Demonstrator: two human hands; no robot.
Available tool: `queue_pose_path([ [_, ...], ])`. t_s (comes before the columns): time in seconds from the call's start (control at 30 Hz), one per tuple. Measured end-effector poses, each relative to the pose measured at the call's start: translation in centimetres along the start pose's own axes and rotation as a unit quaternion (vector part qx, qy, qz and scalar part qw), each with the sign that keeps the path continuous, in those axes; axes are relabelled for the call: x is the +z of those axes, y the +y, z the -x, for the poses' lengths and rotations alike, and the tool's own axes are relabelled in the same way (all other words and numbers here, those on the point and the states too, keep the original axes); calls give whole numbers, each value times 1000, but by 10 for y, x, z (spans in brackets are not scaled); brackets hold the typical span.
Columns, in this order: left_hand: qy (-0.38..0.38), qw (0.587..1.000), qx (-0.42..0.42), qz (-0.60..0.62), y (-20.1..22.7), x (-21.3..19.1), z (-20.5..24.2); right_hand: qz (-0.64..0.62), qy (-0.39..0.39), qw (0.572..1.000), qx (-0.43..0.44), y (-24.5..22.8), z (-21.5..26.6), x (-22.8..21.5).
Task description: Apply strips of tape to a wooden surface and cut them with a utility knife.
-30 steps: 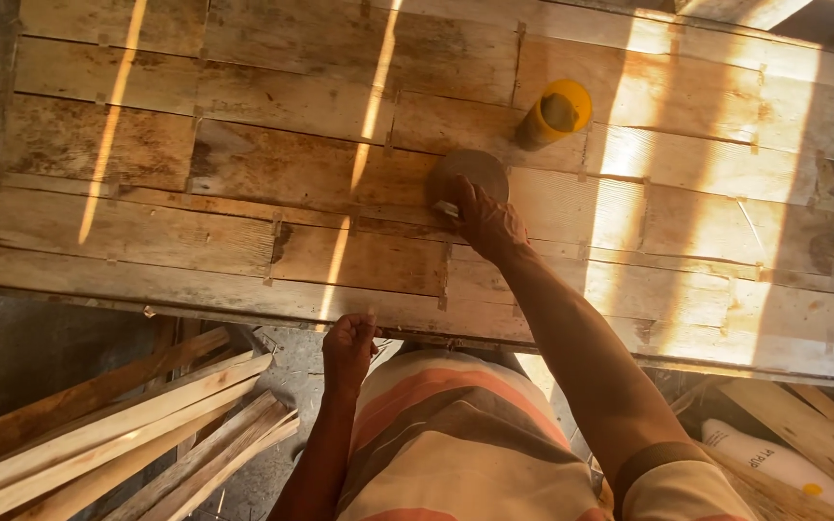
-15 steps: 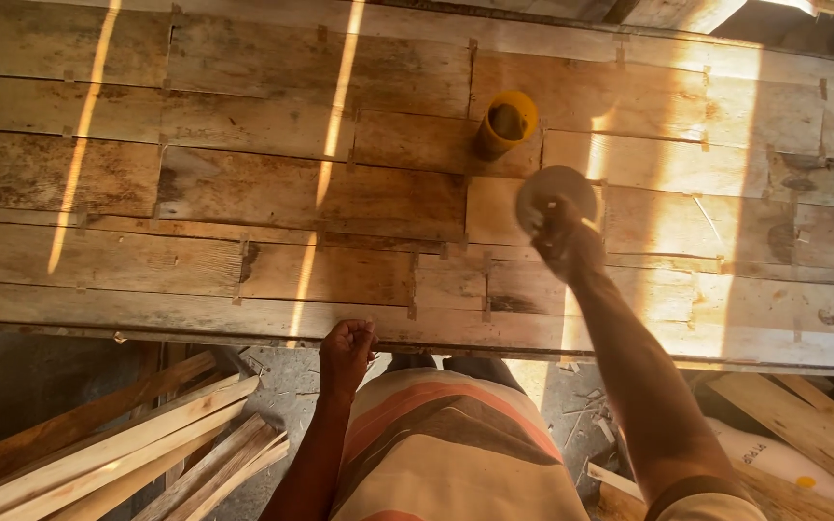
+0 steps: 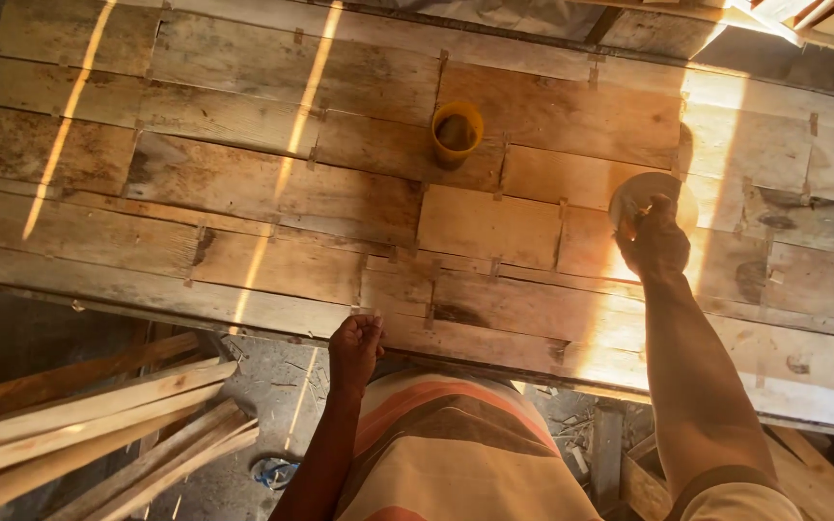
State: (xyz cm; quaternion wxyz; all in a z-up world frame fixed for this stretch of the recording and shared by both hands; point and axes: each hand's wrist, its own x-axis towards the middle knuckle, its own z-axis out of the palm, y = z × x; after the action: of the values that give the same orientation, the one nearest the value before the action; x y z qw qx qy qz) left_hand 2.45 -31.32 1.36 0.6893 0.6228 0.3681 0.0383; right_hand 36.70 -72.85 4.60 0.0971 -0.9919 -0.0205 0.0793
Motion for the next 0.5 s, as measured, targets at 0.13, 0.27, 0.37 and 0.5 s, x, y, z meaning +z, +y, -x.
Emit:
queue_pose_path([
  [0.13,6,1000,0,12,1,32,12,29,-15,999,11,29,-16,0],
  [0.27,9,1000,-16,24,6,44,24,-17,39,997,-65,57,-27,20],
  [0.37,16,999,-26,24,3,43,26,-201,30,979,-20,72,-31,40],
  [0.5,16,999,-13,32,-7,37,11,-598,-28,791,123,77,-26,47],
])
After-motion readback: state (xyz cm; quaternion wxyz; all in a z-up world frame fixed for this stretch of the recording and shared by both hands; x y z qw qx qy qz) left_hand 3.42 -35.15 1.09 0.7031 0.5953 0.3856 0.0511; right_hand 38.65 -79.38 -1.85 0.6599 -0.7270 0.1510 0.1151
